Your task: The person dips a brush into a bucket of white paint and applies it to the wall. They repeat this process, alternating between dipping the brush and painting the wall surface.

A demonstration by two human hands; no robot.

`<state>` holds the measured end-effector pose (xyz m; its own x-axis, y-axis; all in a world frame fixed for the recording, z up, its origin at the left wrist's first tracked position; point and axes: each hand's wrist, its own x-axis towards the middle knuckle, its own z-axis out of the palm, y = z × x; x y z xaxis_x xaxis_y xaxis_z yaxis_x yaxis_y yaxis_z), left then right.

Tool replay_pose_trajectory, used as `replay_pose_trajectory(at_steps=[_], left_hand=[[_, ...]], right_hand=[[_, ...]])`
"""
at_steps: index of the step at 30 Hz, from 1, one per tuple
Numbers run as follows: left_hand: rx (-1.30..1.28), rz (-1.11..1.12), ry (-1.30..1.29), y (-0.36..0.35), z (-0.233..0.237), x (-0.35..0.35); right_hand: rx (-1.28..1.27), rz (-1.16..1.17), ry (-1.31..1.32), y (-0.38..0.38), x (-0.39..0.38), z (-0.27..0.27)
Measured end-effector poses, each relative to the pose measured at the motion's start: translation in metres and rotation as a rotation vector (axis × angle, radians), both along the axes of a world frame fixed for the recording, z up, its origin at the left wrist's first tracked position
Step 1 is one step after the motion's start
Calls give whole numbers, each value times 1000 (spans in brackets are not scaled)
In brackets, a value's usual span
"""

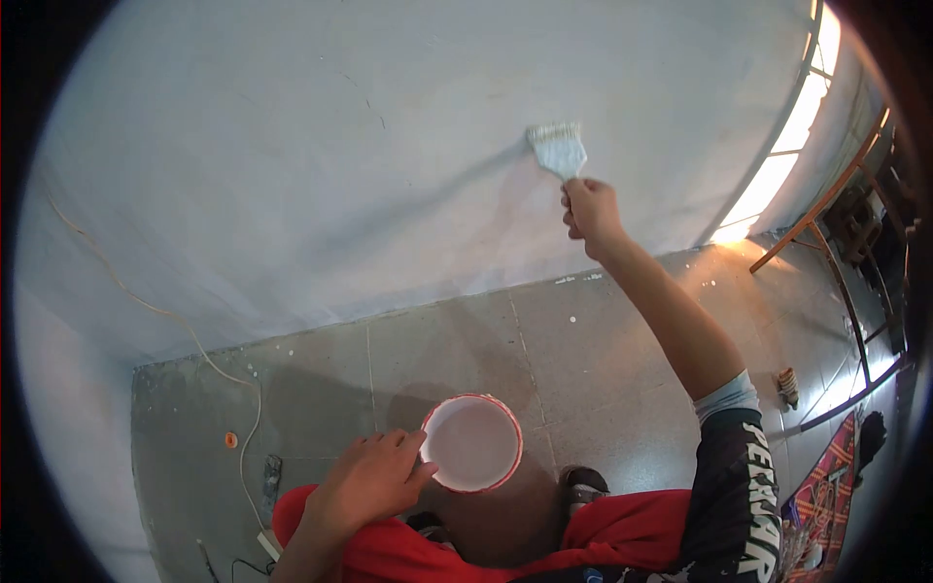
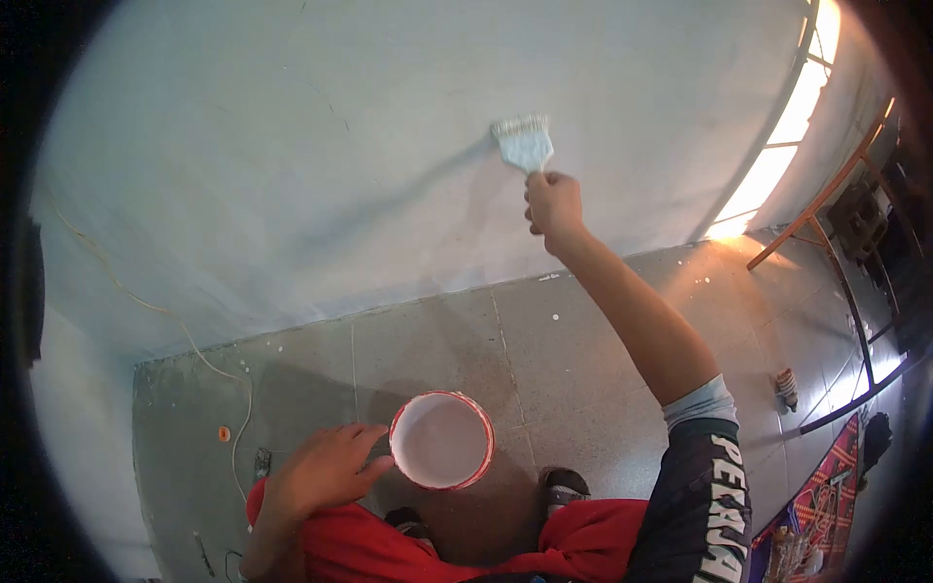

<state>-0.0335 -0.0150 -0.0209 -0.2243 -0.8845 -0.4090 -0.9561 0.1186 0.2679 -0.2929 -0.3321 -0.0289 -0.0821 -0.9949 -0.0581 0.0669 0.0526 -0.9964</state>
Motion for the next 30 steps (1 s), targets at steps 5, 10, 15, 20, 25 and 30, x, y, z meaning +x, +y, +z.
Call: replay_pose_trajectory(at_steps=[5, 10, 15, 20, 25, 30], left_hand=[[-27, 8, 21, 9, 3, 0], [-32, 25, 14, 16, 10, -1], [-23, 23, -8, 21, 14, -2], [-28, 6, 5, 21, 11, 1], [-4, 5, -5, 15, 6, -1], [-3, 26, 0, 16, 5, 4]], right_hand=[[204, 72, -16, 9, -8, -43], [400, 34, -67, 11, -10, -101], [551, 61, -10, 8, -3, -135], [40, 178, 479, -49, -2, -20], [-248, 61, 3, 11, 16, 114], [-400, -74, -19, 19, 34, 86]])
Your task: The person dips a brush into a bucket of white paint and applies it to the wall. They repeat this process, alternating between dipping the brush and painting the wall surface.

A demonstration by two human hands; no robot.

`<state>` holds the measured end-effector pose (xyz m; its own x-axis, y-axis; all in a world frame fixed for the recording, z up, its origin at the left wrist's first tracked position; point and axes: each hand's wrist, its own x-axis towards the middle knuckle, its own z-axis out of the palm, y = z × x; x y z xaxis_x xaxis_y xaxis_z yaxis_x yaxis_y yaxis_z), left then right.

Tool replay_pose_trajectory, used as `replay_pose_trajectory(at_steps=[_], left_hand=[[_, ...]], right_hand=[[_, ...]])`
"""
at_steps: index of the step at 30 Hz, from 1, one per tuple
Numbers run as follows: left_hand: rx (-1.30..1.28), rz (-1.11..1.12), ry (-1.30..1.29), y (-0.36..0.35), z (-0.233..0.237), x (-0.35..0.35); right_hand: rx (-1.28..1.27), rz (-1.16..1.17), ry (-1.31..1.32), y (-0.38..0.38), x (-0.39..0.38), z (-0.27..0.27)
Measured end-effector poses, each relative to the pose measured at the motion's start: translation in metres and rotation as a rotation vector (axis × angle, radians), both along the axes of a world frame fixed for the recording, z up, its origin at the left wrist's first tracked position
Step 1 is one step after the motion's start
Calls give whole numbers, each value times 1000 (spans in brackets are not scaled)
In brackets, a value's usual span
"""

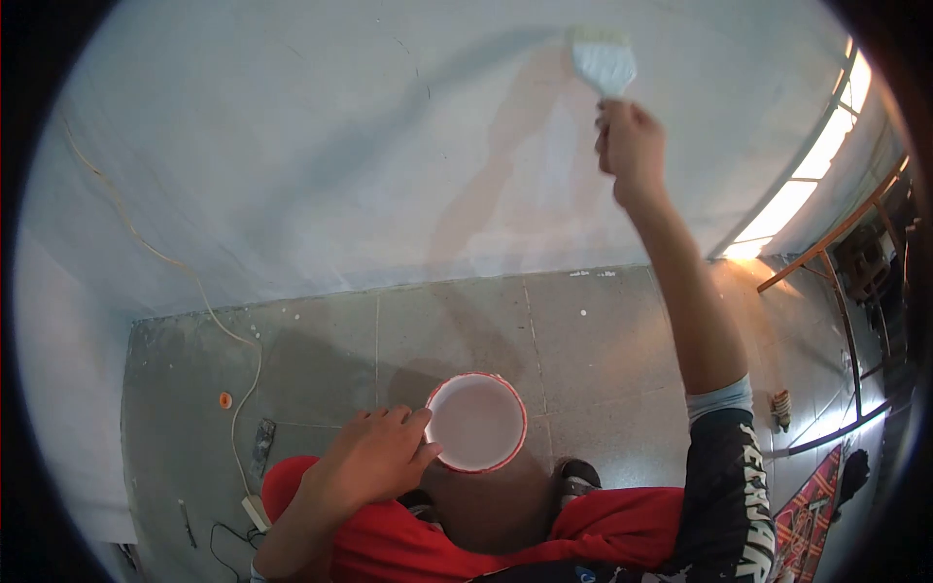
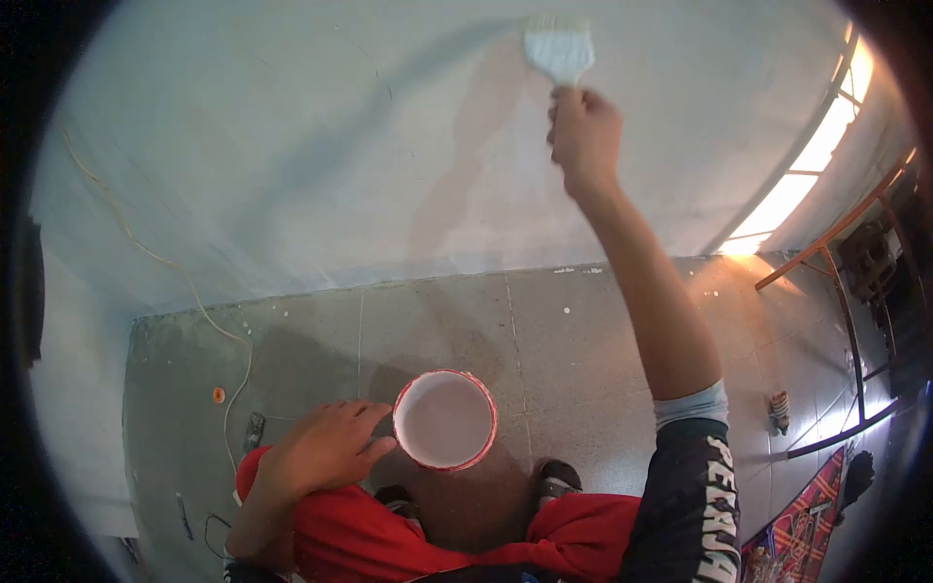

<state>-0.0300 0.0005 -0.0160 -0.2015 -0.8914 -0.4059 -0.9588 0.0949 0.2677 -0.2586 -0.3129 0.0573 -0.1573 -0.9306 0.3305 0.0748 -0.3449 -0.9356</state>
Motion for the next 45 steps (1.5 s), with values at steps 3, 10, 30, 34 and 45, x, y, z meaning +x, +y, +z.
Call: replay_pose_trajectory(at_steps=[3, 10, 30, 34, 45], left_hand=[[-17, 1, 9, 3, 4, 1], [-102, -34, 26, 15, 2, 4], [46, 27, 28, 7, 9, 32], [34, 15, 54, 11, 6, 36], [-67, -104, 57, 3, -4, 54]], right_hand=[[275, 4, 146, -28, 4, -124], [1000, 6, 71, -21, 10, -304], [416, 50, 138, -9, 66, -274], [819, 111, 14, 2, 72, -313], [793, 126, -2, -21, 71, -211]])
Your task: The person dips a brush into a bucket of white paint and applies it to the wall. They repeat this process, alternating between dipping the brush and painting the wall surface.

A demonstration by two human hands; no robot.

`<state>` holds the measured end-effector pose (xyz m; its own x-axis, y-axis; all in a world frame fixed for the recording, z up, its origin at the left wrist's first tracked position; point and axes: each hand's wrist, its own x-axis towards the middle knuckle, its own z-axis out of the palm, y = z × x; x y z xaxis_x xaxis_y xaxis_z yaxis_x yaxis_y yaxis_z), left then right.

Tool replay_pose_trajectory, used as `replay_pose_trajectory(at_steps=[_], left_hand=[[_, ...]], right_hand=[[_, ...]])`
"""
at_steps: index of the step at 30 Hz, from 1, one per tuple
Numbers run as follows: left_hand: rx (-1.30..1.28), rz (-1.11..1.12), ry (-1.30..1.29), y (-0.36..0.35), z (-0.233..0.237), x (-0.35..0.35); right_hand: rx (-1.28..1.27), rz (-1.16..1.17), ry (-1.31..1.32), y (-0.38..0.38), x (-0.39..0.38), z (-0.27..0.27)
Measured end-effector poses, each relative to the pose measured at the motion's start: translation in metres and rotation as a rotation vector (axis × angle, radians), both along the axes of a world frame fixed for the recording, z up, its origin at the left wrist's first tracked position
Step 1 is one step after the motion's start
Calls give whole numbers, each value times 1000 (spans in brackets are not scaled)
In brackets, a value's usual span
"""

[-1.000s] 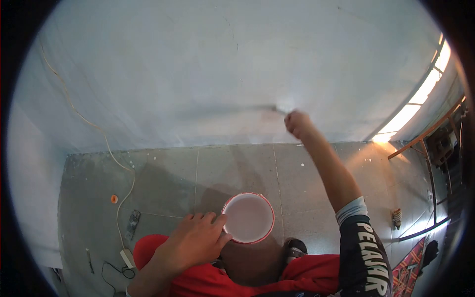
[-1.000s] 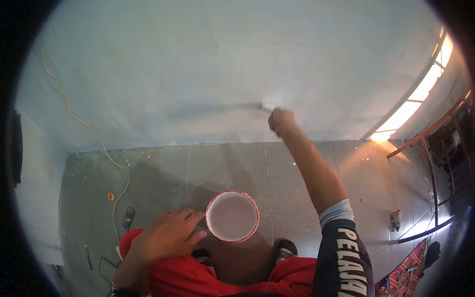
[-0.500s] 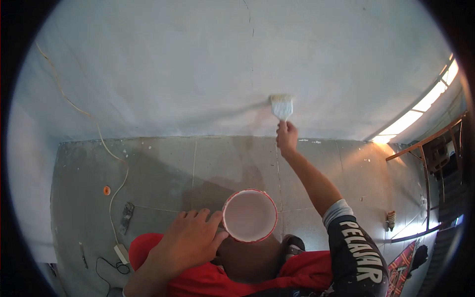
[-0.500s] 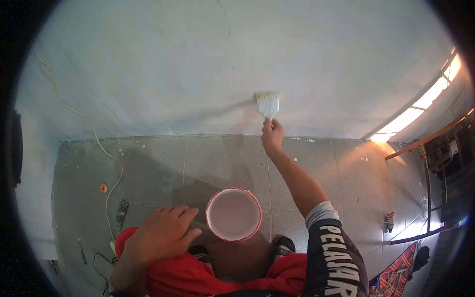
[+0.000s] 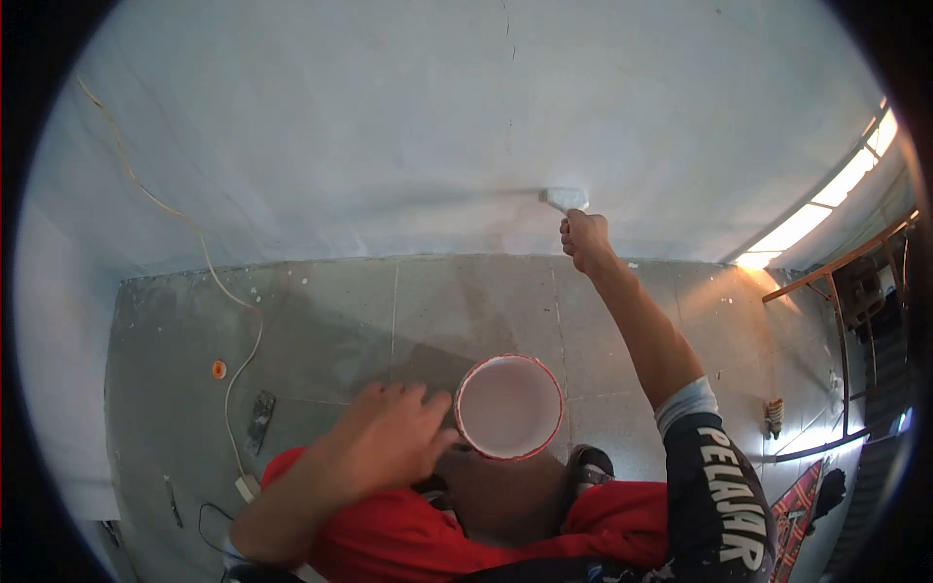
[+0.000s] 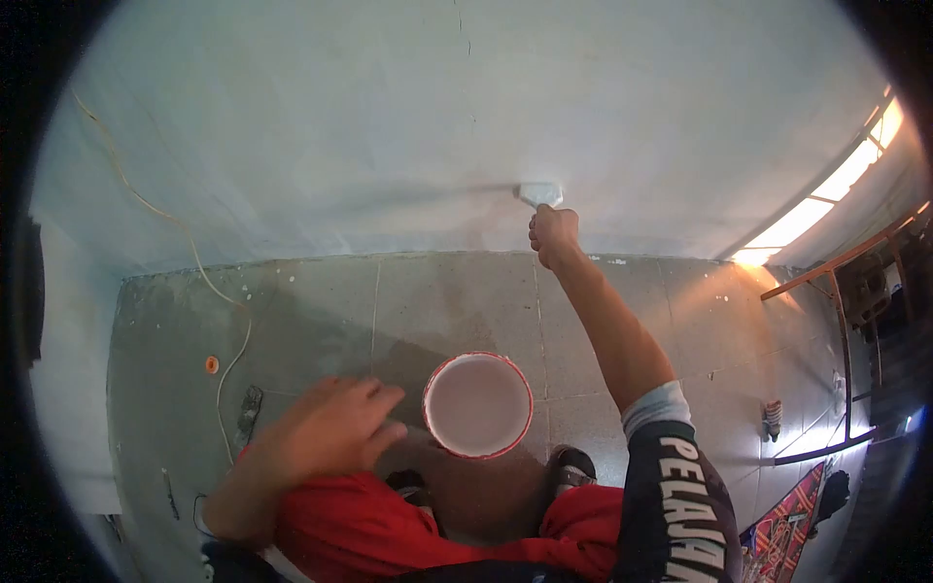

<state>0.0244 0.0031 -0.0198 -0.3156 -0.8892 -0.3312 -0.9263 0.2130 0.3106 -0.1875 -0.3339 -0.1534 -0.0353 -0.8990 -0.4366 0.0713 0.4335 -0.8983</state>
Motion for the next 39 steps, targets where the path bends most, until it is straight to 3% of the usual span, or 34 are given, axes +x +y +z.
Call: replay_pose_trajectory(at_steps=[1, 3, 5, 7, 11, 16, 17, 19, 20, 22, 26, 28, 33, 34, 37, 39], left_hand=[[107, -21, -94, -21, -4, 4], [227, -50, -180, -66, -24, 15], [336, -50, -253, -133, -59, 27], [273, 50, -261, -190, -109, 46], [165, 216, -260, -222, -180, 57], [355, 255, -288, -240, -237, 71], [361, 244, -268, -238, -245, 73], [345, 248, -236, -227, -251, 77], [305, 265, -205, -229, -249, 82], [305, 286, -158, -223, -245, 85], [479, 371, -141, -227, -218, 76], [463, 361, -119, -229, -207, 73], [385, 304, -75, -216, -198, 79], [376, 294, -66, -213, -196, 78], [333, 267, -54, -216, -194, 78], [318, 260, -77, -207, -188, 75]], right_hand=[[-11, -2, 9, 9, 2, 23], [-328, -19, -51, 34, 8, 65], [-422, 50, -85, 41, 2, 110], [-430, 133, -50, 47, -7, 139], [-472, 329, 397, 85, -10, 171], [-540, 797, 1195, 121, -27, 165], [-533, 804, 1188, 134, -25, 159], [-446, 1126, 1291, 165, -19, 157], [-436, 1137, 1287, 171, -14, 155], [-305, 1454, 1368, 187, -4, 143], [-229, 1699, 1398, 210, 12, 126], [115, 1518, 1513, 218, 30, 123], [-49, 1500, 1317, 219, -13, 91], [-101, 1490, 1263, 190, 2, 62], [34, 1446, 1039, 1, 168, -118], [377, 1362, 870, -31, 191, -141]])
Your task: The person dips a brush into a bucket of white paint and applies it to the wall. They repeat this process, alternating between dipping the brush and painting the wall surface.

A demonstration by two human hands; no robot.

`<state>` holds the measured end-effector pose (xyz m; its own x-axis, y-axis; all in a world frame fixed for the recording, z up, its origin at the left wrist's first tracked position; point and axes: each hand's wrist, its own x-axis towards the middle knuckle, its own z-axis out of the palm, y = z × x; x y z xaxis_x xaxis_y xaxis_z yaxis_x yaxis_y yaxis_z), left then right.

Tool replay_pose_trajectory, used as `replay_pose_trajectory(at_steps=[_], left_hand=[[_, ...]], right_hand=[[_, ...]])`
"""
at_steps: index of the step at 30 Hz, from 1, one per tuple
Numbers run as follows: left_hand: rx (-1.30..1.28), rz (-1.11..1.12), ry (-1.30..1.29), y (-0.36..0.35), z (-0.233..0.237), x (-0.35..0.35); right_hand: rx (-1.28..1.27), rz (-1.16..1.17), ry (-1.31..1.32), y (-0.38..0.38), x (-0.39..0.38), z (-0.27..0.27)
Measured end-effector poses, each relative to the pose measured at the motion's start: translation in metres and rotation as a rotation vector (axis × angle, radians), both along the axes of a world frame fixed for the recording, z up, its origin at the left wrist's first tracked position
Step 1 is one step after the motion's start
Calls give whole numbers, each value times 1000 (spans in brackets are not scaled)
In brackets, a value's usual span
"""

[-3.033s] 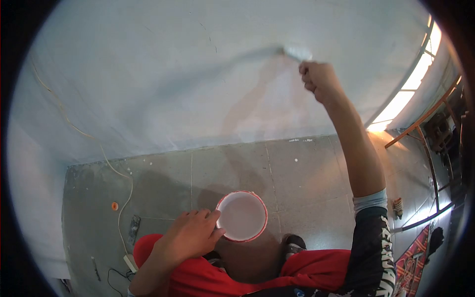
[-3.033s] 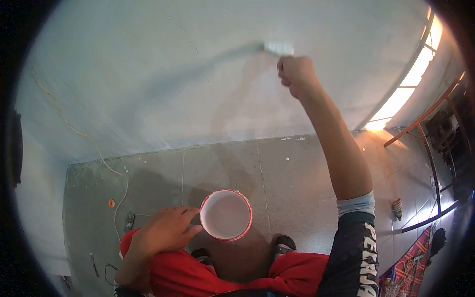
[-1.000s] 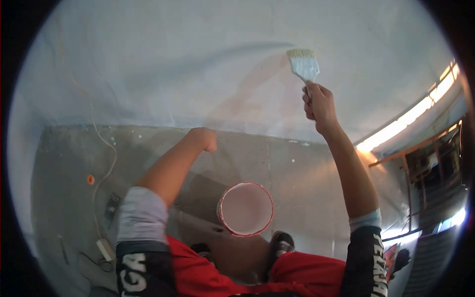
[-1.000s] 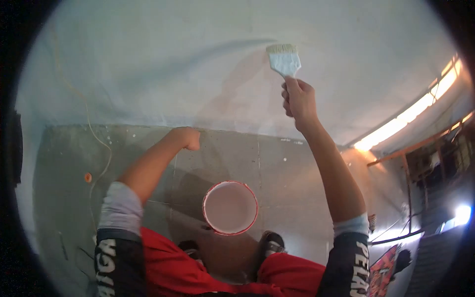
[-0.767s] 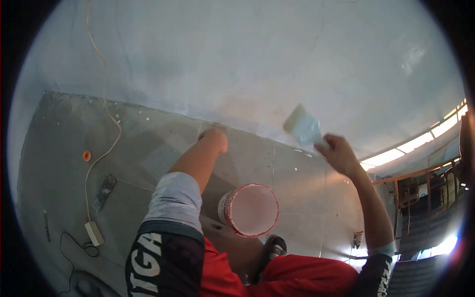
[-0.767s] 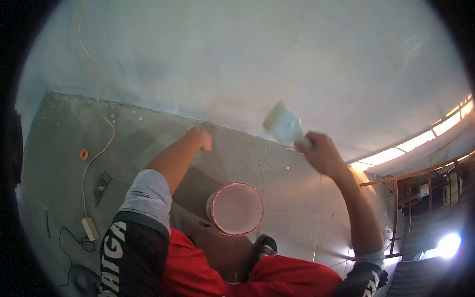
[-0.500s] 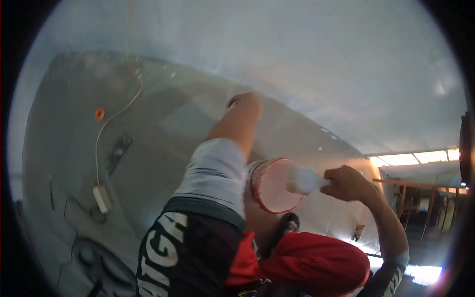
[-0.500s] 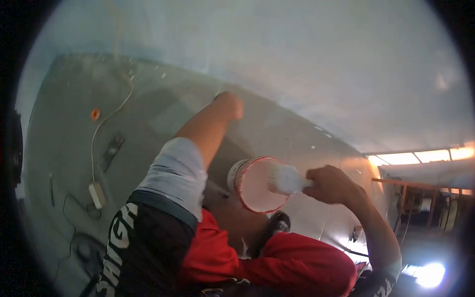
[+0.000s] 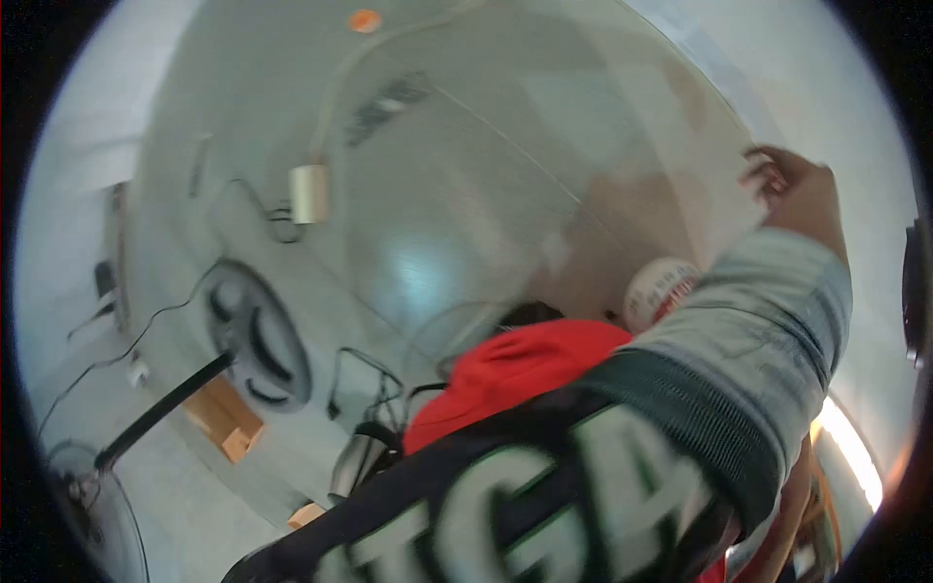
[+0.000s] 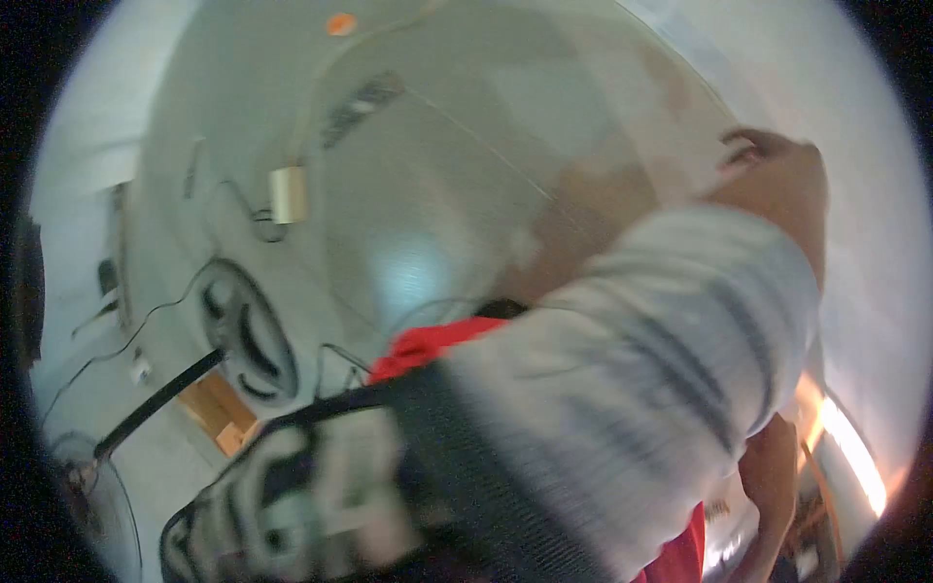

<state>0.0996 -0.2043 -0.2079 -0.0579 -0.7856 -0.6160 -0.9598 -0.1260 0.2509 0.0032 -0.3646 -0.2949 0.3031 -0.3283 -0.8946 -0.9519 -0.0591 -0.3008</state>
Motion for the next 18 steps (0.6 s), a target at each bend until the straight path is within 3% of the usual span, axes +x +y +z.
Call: replay_pose_trajectory(at_steps=[1, 4, 5, 8, 11, 13, 14, 18], left_hand=[[-2, -9, -11, 3, 3, -1], [-15, -41, -17, 3, 4, -10], [-19, -49, -16, 3, 1, -14], [-12, -80, -21, 3, -10, -12], [-14, -86, -31, 1, -21, -7], [-33, -105, -46, -5, -22, -8], [-40, -106, -64, -7, -24, -5], [-3, -50, -109, -7, -57, 19]], right_hand=[[137, -122, 61, -2, 10, 9], [23, -194, 48, 20, 14, 36], [145, -304, 114, 31, 12, 48], [-24, -62, -64, 66, -27, 70], [-330, 278, -130, 170, -133, 146], [-402, 349, -32, 234, -186, 193], [-368, 344, 106, 232, -184, 194], [-410, 389, 10, 231, -187, 190]])
